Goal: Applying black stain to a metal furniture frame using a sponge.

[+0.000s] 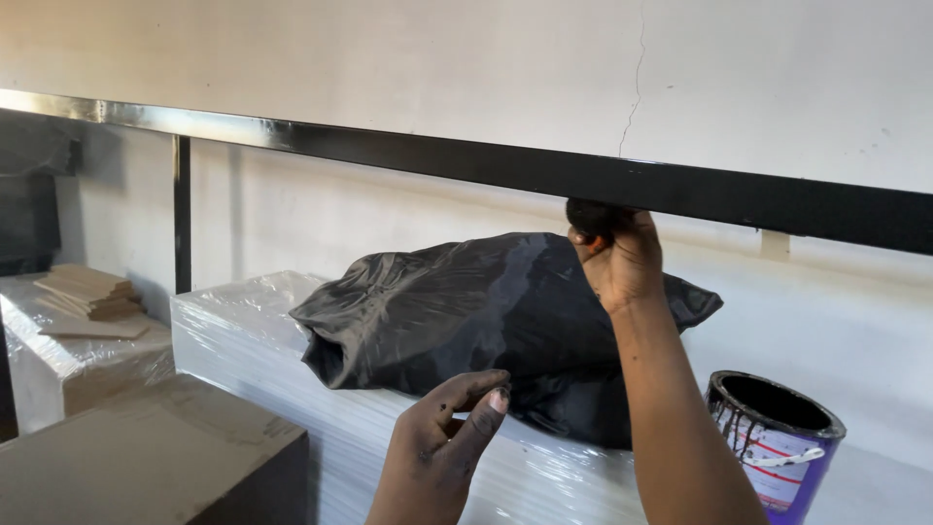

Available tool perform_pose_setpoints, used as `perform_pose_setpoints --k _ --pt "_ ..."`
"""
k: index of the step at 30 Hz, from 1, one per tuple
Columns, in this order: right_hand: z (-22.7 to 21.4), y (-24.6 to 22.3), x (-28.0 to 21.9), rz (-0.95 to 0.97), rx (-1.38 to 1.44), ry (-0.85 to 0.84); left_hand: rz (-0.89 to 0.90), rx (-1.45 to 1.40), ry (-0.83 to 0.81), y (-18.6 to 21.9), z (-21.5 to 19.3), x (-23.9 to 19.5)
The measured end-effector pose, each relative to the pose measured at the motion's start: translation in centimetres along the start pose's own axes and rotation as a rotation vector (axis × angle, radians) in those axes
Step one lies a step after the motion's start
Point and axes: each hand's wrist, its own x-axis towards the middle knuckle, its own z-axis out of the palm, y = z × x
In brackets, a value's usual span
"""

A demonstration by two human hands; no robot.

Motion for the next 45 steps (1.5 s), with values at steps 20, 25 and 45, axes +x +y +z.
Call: perform_pose_setpoints --k 20,25,45 --pt "5.8 10.9 4.8 0.289 0.489 -0.199 0.037 0.138 0.016 -3.3 -6.6 3.4" --pt "2.0 3.2 2.4 0.209 0.462 -0.250 0.117 0.151 -0.059 -3.6 -3.1 3.9" --pt "-33.6 -31.5 -10.6 0.255 0.797 -0.021 0.034 -0.063 -0.428 -3.5 16.6 3.1"
